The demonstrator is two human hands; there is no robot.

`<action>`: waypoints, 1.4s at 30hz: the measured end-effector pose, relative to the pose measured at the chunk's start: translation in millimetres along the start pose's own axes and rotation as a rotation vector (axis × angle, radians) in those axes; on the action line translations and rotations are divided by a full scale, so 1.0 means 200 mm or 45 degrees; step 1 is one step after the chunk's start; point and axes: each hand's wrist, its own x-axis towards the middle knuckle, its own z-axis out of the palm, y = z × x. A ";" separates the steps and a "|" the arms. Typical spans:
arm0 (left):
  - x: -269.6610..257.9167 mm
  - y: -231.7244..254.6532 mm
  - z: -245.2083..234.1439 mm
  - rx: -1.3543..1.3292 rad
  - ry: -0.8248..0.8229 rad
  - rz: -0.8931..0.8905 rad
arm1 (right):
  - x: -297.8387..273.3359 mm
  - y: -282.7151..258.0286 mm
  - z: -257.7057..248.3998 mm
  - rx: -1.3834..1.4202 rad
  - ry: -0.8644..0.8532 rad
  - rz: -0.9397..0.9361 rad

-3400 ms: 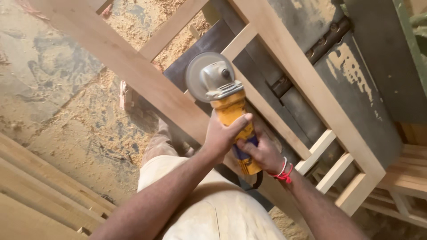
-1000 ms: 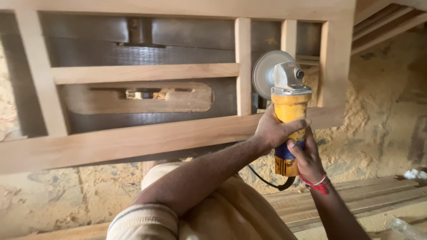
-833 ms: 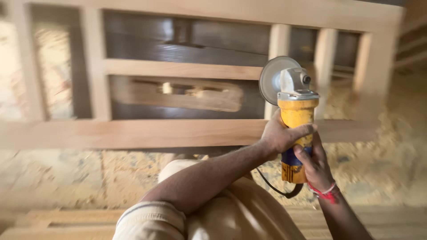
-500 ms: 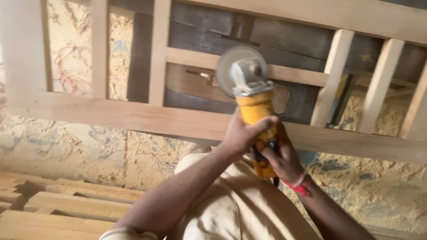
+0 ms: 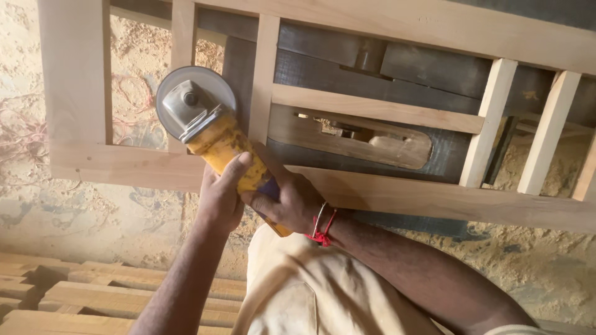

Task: The person sands the surface of a wooden window frame using a power sander.

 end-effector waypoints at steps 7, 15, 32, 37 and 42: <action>0.05 -0.20 0.20 -0.021 -0.080 -0.064 | -0.17 0.11 -0.22 0.020 0.046 0.057; 0.11 -0.88 0.82 0.132 -0.358 -0.435 | -0.86 0.70 -0.67 0.078 0.376 -0.059; 0.64 -1.60 1.89 0.203 -0.362 -0.260 | -1.08 1.25 -1.84 0.358 0.436 -0.116; 0.54 -1.64 1.90 0.230 -0.362 -0.143 | -1.14 1.23 -1.82 0.399 0.338 -0.087; 0.20 -1.71 1.76 0.274 -0.377 -0.271 | -1.43 1.28 -1.53 0.393 0.340 -0.037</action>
